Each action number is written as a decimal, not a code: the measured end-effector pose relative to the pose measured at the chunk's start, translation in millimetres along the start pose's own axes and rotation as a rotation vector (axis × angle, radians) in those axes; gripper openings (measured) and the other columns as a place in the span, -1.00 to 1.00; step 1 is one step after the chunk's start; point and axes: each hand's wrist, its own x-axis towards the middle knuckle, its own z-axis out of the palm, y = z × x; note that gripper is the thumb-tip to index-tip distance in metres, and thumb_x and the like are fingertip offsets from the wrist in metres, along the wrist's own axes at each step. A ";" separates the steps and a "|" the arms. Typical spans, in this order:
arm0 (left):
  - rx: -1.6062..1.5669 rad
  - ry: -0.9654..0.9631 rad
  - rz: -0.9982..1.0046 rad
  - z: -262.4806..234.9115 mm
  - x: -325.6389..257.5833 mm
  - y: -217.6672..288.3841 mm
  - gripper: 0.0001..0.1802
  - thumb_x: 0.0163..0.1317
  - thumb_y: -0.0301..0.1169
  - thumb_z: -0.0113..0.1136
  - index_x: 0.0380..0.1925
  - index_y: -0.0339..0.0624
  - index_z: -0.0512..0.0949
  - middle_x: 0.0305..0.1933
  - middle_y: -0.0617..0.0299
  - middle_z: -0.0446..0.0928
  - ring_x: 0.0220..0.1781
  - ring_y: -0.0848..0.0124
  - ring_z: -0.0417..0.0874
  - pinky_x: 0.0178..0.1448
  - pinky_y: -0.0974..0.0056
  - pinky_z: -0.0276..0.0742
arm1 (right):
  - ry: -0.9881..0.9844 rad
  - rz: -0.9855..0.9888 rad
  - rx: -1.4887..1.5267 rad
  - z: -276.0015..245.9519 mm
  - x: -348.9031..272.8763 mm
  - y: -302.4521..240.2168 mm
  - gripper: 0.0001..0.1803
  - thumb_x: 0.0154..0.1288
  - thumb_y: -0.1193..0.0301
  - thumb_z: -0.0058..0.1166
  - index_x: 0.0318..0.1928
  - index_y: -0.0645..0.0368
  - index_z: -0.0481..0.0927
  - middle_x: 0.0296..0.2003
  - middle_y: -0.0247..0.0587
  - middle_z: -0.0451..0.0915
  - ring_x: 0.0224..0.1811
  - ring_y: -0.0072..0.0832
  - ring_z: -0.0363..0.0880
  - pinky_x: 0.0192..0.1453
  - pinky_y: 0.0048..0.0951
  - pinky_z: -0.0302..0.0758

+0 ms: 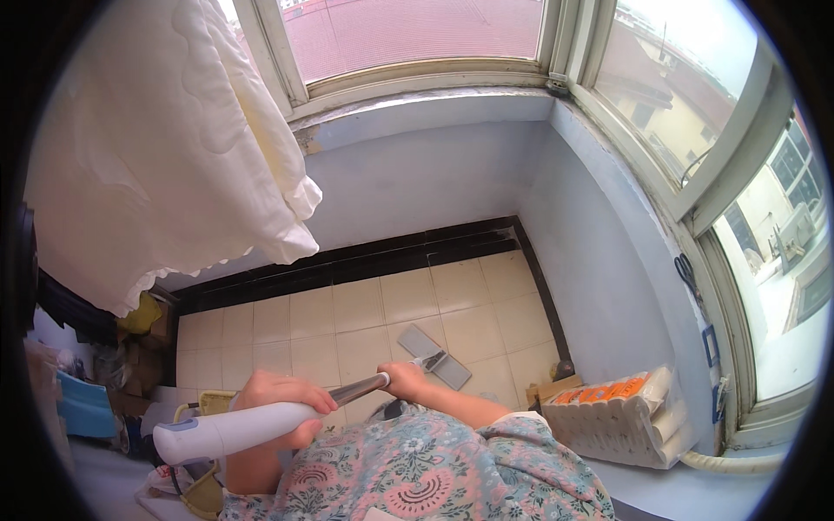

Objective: The person mops the tiled floor of a balcony and a bedroom using a flat mop and a white cloth. They wipe the mop handle with the cloth and move an orange stool to clean underneath it.

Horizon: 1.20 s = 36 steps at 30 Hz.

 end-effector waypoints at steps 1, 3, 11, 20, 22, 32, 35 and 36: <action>0.001 0.025 -0.025 -2.3 -7.5 4.1 -0.84 -0.24 -0.45 0.15 -0.57 -0.26 0.53 -0.46 0.14 0.60 -0.51 0.33 0.63 -0.41 0.39 0.55 | -0.005 -0.038 -0.011 -0.8 1.3 -4.6 -0.76 0.02 0.18 0.11 -0.32 0.00 0.53 -0.37 -0.18 0.57 -0.25 -0.17 0.53 -0.23 -0.19 0.43; 0.007 0.091 -0.076 -5.5 -18.1 17.9 -0.83 -0.23 -0.43 0.17 -0.57 -0.27 0.53 -0.46 0.12 0.60 -0.51 0.32 0.63 -0.41 0.38 0.55 | -0.022 -0.126 -0.042 -10.3 3.3 -13.8 -0.76 0.01 0.18 0.11 -0.33 0.00 0.52 -0.38 -0.19 0.57 -0.25 -0.17 0.52 -0.24 -0.19 0.43; -0.169 0.326 -0.047 72.3 46.3 -8.2 -0.68 -0.10 -0.48 0.26 -0.27 -0.24 0.49 -0.31 0.12 0.58 -0.40 0.37 0.61 -0.31 0.40 0.52 | 0.008 -0.155 -0.107 -105.1 37.6 82.9 -0.79 -0.04 0.33 0.15 -0.32 0.03 0.55 -0.36 -0.18 0.58 -0.22 -0.19 0.53 -0.18 -0.26 0.45; -0.027 0.411 -0.307 202.5 202.8 -101.4 -0.72 -0.05 -0.29 0.31 -0.32 -0.05 0.49 -0.35 0.28 0.55 -0.42 0.39 0.56 -0.33 0.34 0.47 | 0.126 -0.019 0.056 -161.2 69.2 230.7 -0.56 -0.14 0.30 0.29 -0.14 0.02 0.53 -0.13 -0.18 0.54 -0.02 -0.23 0.46 0.05 -0.32 0.40; 0.013 0.395 -0.305 221.6 224.9 -104.9 -0.74 -0.03 -0.18 0.29 -0.46 -0.05 0.47 -0.43 0.29 0.54 -0.43 0.29 0.56 -0.36 0.28 0.47 | 0.143 -0.046 0.065 -171.6 66.8 253.1 -0.55 -0.11 0.33 0.23 -0.09 0.02 0.53 -0.02 -0.21 0.49 0.11 -0.25 0.36 0.15 -0.34 0.33; 0.151 0.351 -0.349 264.3 171.6 -92.9 -0.79 -0.17 -0.45 0.17 -0.41 -0.02 0.54 -0.39 0.30 0.60 -0.46 0.28 0.61 -0.41 0.30 0.52 | -0.144 -0.040 -0.137 -125.1 52.3 263.4 -0.55 -0.06 0.30 0.19 -0.05 0.01 0.50 0.04 -0.19 0.44 0.06 -0.22 0.41 0.10 -0.31 0.38; 0.169 0.297 -0.377 253.2 130.3 -68.6 -0.79 -0.14 -0.48 0.15 -0.39 -0.05 0.54 -0.31 0.33 0.61 -0.45 0.33 0.62 -0.40 0.34 0.53 | -0.224 -0.001 -0.164 -98.0 28.7 237.4 -0.51 -0.04 0.29 0.17 -0.02 0.04 0.46 0.06 -0.17 0.41 0.07 -0.20 0.40 0.10 -0.29 0.38; 0.142 0.287 -0.404 249.8 108.3 -60.6 -0.79 -0.13 -0.48 0.14 -0.39 -0.06 0.54 -0.30 0.32 0.61 -0.43 0.33 0.62 -0.38 0.35 0.53 | -0.186 -0.042 -0.128 -82.4 15.9 222.3 -0.57 -0.02 0.32 0.14 -0.06 0.07 0.47 -0.02 -0.14 0.44 0.03 -0.19 0.42 0.08 -0.30 0.39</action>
